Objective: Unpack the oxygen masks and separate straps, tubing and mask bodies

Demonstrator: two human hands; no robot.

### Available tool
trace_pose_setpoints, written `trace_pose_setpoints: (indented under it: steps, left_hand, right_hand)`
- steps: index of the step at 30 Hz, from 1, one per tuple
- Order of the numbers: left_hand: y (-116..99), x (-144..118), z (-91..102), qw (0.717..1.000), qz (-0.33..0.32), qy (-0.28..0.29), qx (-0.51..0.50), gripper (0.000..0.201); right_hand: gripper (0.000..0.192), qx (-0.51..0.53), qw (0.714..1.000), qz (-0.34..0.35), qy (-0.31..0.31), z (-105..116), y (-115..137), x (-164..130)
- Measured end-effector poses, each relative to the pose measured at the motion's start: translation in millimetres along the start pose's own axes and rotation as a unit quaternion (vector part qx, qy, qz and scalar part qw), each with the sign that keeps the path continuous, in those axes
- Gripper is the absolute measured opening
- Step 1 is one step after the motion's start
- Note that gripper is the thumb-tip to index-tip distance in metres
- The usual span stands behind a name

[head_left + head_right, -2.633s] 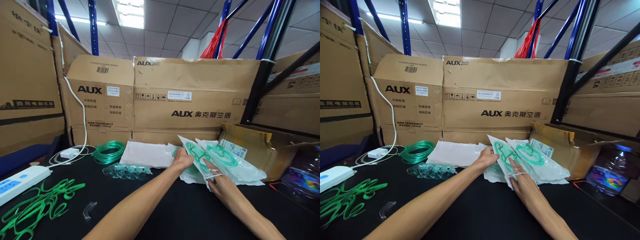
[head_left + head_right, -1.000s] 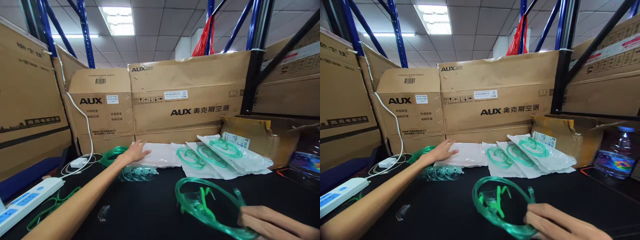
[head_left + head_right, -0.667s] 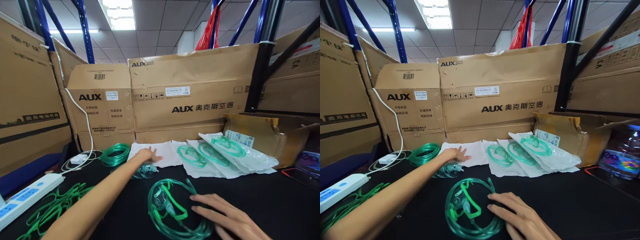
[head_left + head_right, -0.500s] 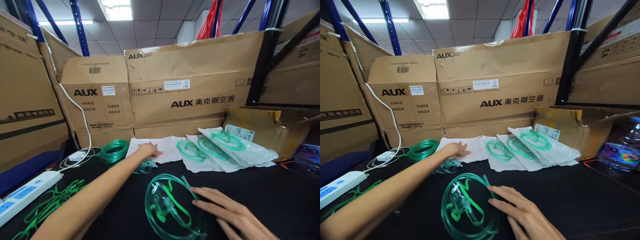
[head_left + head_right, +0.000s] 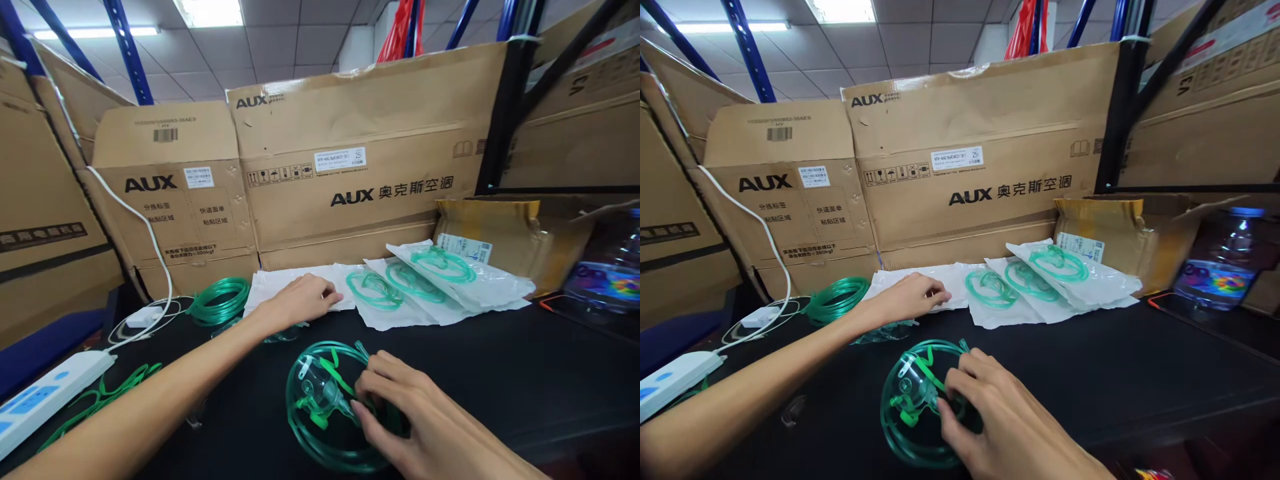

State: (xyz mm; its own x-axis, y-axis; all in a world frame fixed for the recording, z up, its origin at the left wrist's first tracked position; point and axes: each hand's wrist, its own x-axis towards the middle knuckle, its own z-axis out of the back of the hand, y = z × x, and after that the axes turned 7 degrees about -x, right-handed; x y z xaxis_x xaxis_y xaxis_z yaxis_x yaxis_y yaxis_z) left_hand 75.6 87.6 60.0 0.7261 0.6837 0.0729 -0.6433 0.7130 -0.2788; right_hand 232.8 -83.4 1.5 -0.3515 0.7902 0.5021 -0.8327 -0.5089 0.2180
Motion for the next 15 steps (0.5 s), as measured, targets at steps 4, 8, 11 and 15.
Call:
trace_pose_setpoints:
  steps: [4, 8, 11, 15]
  left_hand:
    - [-12.6, -30.5, 7.2, 0.994, -0.027, 0.091, -0.056, 0.036]
    - [-20.5, -51.4, 2.8, 0.983, -0.025, 0.162, -0.084, 0.038]
    - [-22.2, -62.6, -8.0, 0.983, -0.035, 0.14, -0.113, 0.047]
    - [-21.1, -73.4, -20.2, 0.985, -0.039, 0.095, -0.135, 0.056]
  right_hand:
    - [0.017, -0.076, 0.996, 0.006, -0.046, -0.1, -8.9, -14.1]
    - [0.016, -0.115, 0.99, 0.045, -0.063, -8.8, -31.2, -35.3]
    - [0.024, -0.123, 0.991, 0.04, -0.045, -14.6, -30.3, -39.8]
    - [0.02, -0.091, 0.995, 0.025, -0.005, -18.2, -14.3, -31.1]
